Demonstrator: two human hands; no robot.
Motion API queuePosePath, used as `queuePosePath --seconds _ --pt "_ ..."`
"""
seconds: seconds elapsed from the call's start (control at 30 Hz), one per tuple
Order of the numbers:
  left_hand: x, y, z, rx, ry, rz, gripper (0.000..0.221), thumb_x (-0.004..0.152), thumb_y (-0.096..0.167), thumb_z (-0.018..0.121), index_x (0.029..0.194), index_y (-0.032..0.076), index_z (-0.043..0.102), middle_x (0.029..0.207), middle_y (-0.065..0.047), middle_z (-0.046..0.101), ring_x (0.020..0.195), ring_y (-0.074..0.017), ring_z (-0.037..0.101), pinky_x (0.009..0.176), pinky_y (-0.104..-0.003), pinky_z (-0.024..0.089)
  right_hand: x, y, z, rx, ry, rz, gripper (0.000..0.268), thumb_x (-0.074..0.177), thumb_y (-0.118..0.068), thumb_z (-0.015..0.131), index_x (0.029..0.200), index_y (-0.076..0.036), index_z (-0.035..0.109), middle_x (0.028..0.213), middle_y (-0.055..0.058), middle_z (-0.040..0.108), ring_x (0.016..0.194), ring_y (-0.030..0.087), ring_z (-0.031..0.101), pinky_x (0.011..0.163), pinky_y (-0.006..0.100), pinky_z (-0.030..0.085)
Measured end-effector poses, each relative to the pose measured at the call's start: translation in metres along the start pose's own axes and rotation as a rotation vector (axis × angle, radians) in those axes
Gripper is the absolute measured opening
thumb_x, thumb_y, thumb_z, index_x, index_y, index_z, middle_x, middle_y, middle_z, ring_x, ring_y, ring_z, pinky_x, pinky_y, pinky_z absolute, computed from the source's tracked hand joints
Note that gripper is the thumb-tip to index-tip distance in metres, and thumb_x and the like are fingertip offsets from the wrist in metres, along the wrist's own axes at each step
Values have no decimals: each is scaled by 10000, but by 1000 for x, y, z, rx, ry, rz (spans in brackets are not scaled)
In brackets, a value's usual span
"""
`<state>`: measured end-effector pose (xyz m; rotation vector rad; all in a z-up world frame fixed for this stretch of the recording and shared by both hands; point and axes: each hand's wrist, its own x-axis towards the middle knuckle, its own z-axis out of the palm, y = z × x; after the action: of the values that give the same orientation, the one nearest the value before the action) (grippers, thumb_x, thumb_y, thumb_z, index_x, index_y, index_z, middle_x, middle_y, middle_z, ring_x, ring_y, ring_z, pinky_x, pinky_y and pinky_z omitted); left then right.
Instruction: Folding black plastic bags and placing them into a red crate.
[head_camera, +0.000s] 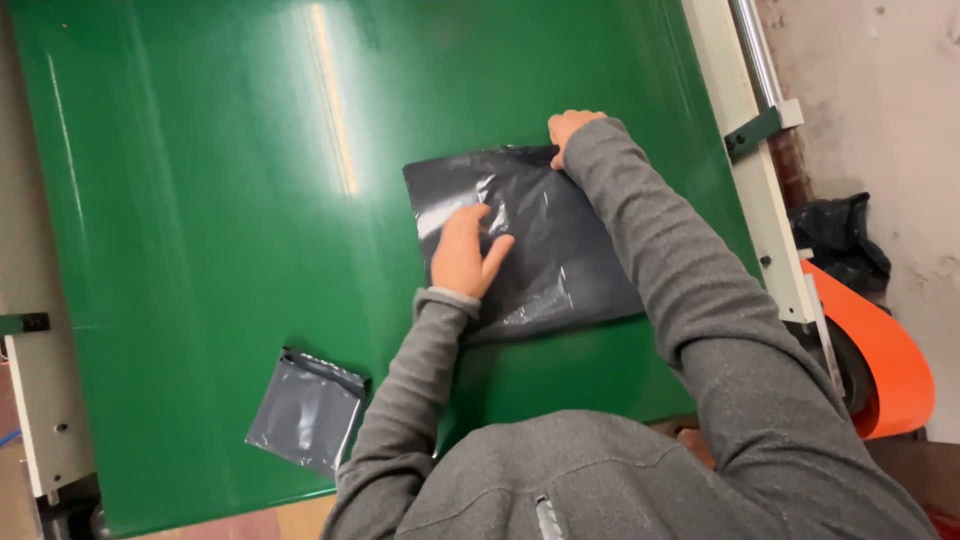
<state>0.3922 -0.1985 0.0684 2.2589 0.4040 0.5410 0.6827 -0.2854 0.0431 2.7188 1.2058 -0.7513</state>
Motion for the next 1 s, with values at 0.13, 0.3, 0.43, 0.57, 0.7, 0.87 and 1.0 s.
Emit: queuePosePath --seconds 0.13,0.3,0.43,0.57,0.7,0.87,1.0 --pt "-21 -68 53 -761 -85 -538 650 979 559 515 1372 42 535 1299 -142 653 1089 -296 666 853 -405 515 -57 -7 1 76 201 -68 402 819 -251 822 1170 -140 660 1164 80 682 1134 326 598 949 481 464" --pt "-34 -52 -22 -1483 10 -1063 1054 811 859 95 1495 113 388 1481 -151 512 1272 -306 570 1021 -460 427 -223 -31 15 46 925 -437 222 754 -167 820 933 -185 691 1046 1 654 1117 272 554 970 479 385" --pt "-77 -113 -11 -1626 -26 -859 1193 867 888 145 1456 -96 472 1452 -241 528 1289 -358 559 1126 -468 417 -272 -35 89 -1 943 -405 266 702 -153 806 953 -178 724 1047 -12 667 1135 263 560 979 503 383" --pt "-101 -119 3 -1278 86 -591 927 935 699 489 1451 -70 504 1473 -199 553 1362 -330 513 1161 -443 393 -281 -33 131 28 948 -304 270 735 -93 796 982 -191 748 1071 -60 681 1207 241 564 1012 484 377" --pt "-128 -1 -42 -9 317 -97 822 827 341 804 1428 -85 440 1391 -252 504 1276 -371 457 1063 -472 390 -281 -33 141 -3 971 -267 259 732 -98 803 966 -197 755 1093 -51 691 1228 255 560 1026 491 375" --pt "-151 17 -43 489 -19 227 552 752 322 818 1220 98 630 1227 -101 617 1222 -332 528 949 -490 435 -295 -53 123 -48 932 -285 304 734 -92 763 1036 -122 741 1184 65 668 1266 348 540 1065 529 404" --pt "-157 -23 -20 755 -417 347 102 977 238 718 1042 186 660 1044 8 645 1080 -246 625 824 -439 492 -306 -112 114 124 703 -528 563 680 -78 732 1224 24 629 1347 202 600 1352 418 486 1135 564 374"
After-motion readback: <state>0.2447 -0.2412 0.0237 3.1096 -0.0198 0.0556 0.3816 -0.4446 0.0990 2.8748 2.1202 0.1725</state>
